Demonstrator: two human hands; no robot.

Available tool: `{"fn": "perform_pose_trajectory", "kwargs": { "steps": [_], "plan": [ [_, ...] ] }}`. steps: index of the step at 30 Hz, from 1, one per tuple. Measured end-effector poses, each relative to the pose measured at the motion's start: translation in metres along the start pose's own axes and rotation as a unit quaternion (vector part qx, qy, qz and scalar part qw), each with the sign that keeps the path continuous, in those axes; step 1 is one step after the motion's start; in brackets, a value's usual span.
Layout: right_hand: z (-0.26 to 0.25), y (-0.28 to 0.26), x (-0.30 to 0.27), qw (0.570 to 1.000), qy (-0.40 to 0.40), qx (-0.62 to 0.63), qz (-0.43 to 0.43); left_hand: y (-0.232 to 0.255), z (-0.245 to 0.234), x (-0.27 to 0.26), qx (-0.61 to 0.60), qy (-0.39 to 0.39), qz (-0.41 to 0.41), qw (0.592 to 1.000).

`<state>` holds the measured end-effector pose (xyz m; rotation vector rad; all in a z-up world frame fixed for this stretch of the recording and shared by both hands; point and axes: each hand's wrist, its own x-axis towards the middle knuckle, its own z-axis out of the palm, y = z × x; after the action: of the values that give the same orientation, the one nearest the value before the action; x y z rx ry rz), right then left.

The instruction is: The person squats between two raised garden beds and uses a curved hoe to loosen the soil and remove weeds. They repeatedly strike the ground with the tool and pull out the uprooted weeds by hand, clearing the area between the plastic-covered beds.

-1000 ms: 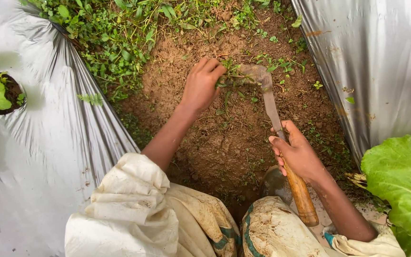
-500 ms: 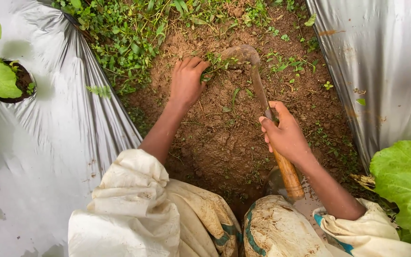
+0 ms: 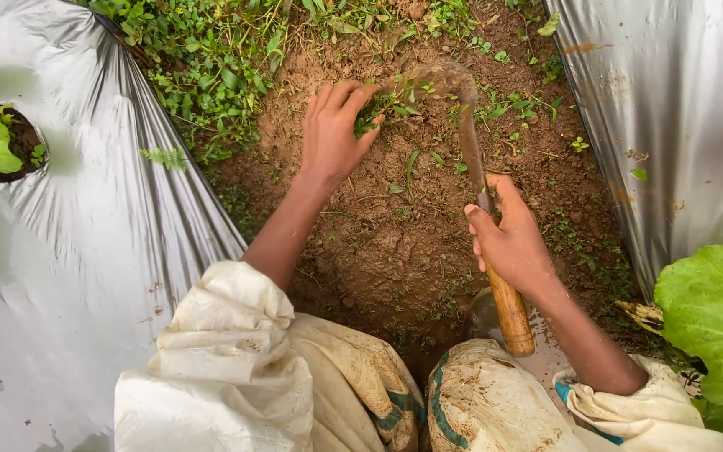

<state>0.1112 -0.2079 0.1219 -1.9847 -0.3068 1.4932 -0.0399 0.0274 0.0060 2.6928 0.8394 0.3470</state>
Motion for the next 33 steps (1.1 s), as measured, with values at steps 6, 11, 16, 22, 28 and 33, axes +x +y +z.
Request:
{"fn": "perform_pose_trajectory", "kwargs": {
  "steps": [6, 11, 16, 22, 28, 33],
  "plan": [
    [0.002, -0.011, 0.002, 0.998, -0.04, 0.035, 0.038, -0.001, 0.004, 0.0, 0.066, -0.047, 0.073, 0.994],
    [0.0, 0.006, 0.013, 0.997, -0.023, 0.077, 0.002, -0.001, 0.013, -0.003, 0.121, -0.115, 0.123, 0.978],
    [-0.013, 0.01, 0.013, 0.993, 0.084, 0.066, -0.039, 0.003, 0.014, 0.001, 0.118, -0.095, 0.126, 0.98],
    [-0.035, 0.019, -0.007, 0.975, 0.168, 0.068, -0.129, 0.051, 0.008, 0.019, 0.053, -0.02, 0.111, 0.992],
    [-0.055, 0.04, -0.028, 0.958, 0.23, -0.014, -0.173, 0.116, 0.04, 0.046, 0.014, 0.009, 0.206, 0.978],
    [-0.074, 0.08, -0.033, 0.921, 0.298, -0.107, -0.227, 0.145, 0.079, 0.066, 0.042, -0.011, 0.139, 0.989]
  ]
}}
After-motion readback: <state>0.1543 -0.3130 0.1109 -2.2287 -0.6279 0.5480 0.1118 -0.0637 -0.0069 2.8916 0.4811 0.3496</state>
